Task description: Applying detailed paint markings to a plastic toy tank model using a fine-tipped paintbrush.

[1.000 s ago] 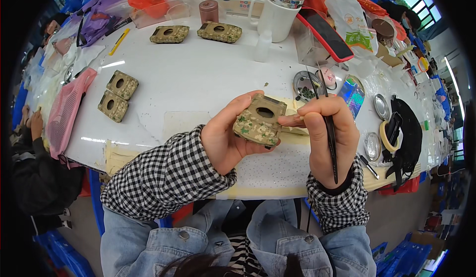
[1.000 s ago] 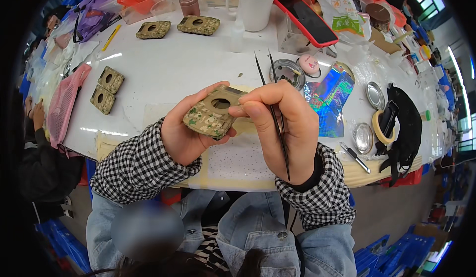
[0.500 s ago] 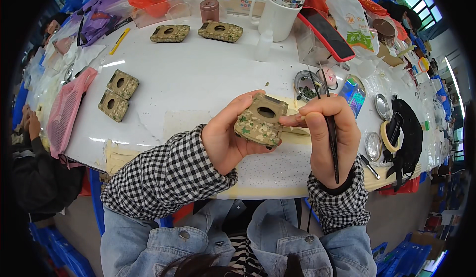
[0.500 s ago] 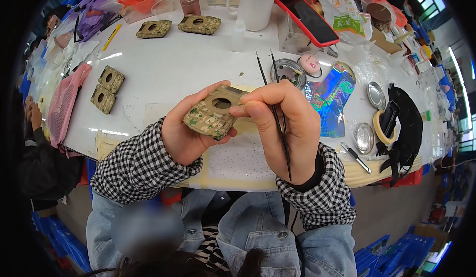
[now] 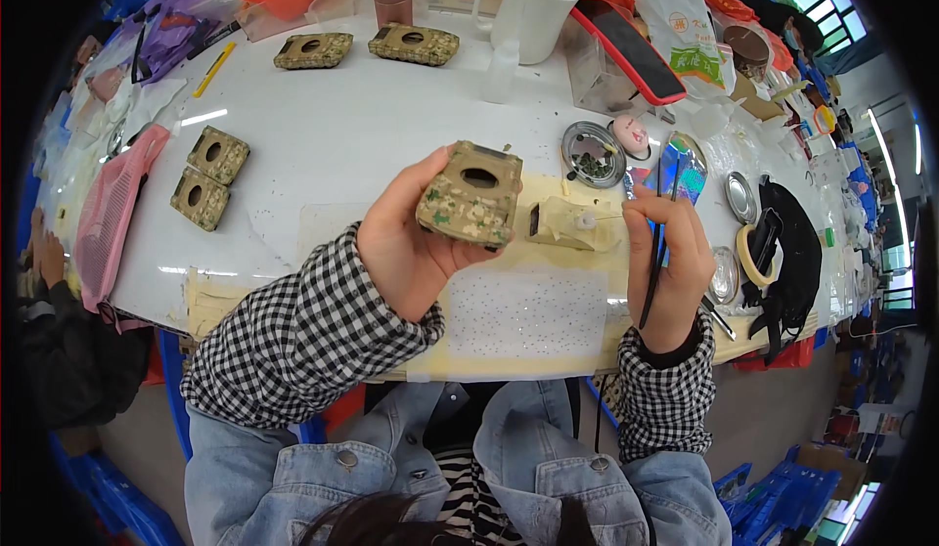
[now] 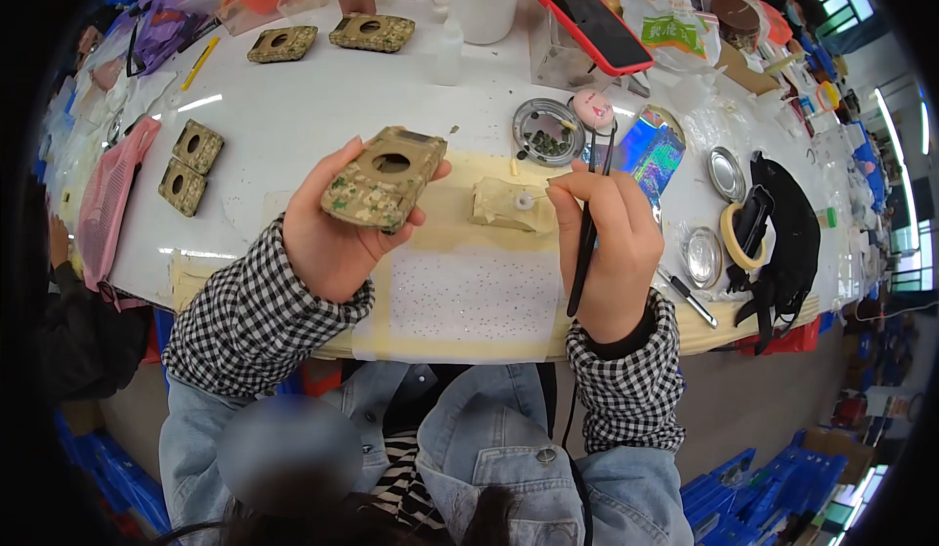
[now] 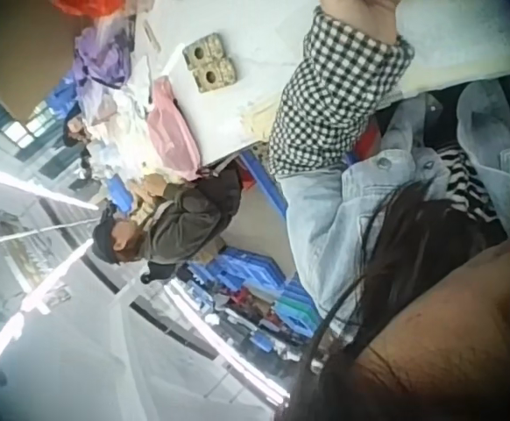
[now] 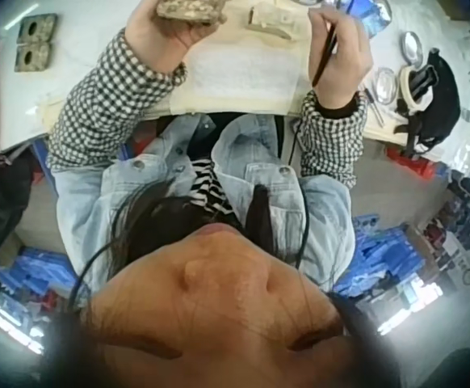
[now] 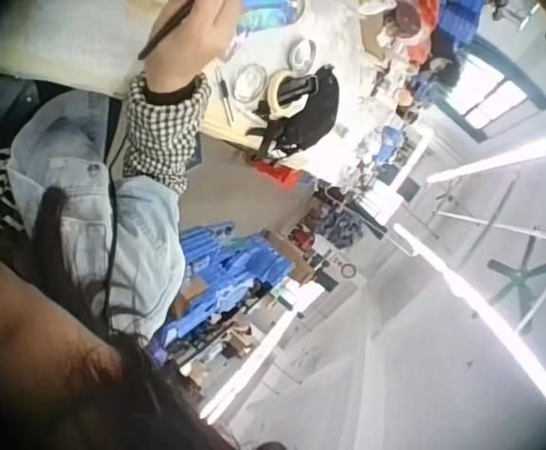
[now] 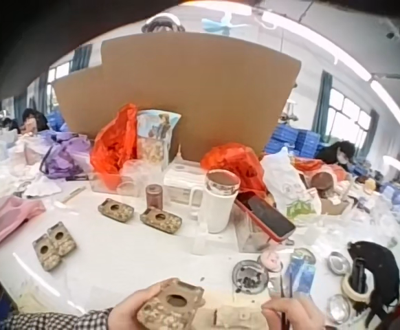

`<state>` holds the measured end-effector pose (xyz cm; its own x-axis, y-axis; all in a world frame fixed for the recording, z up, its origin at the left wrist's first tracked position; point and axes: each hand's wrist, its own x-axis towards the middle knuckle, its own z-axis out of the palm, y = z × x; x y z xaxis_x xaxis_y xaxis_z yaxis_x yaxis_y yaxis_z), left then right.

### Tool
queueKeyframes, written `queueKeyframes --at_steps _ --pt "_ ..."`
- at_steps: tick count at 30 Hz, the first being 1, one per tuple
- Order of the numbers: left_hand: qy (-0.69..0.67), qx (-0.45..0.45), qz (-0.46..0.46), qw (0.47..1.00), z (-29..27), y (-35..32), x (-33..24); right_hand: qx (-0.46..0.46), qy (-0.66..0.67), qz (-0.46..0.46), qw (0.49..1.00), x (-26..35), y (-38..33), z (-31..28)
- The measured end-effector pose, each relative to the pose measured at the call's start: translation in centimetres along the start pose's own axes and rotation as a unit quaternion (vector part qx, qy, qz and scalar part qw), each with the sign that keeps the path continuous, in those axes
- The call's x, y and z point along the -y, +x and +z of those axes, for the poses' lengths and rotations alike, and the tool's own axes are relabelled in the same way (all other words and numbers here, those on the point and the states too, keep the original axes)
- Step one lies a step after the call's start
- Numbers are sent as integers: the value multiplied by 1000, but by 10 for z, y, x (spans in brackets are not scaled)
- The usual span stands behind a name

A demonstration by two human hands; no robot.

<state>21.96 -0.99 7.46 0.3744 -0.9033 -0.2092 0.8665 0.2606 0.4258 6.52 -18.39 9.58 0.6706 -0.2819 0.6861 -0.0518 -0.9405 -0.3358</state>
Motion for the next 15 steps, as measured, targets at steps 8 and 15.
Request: queueKeyframes --at_steps 8,15 --pt "32 -39 39 998 -1 -1 -4 63 13 -2 998 -4 -7 -1" --pt "45 -41 49 997 2 -2 -3 57 214 173 959 37 -42 -24"
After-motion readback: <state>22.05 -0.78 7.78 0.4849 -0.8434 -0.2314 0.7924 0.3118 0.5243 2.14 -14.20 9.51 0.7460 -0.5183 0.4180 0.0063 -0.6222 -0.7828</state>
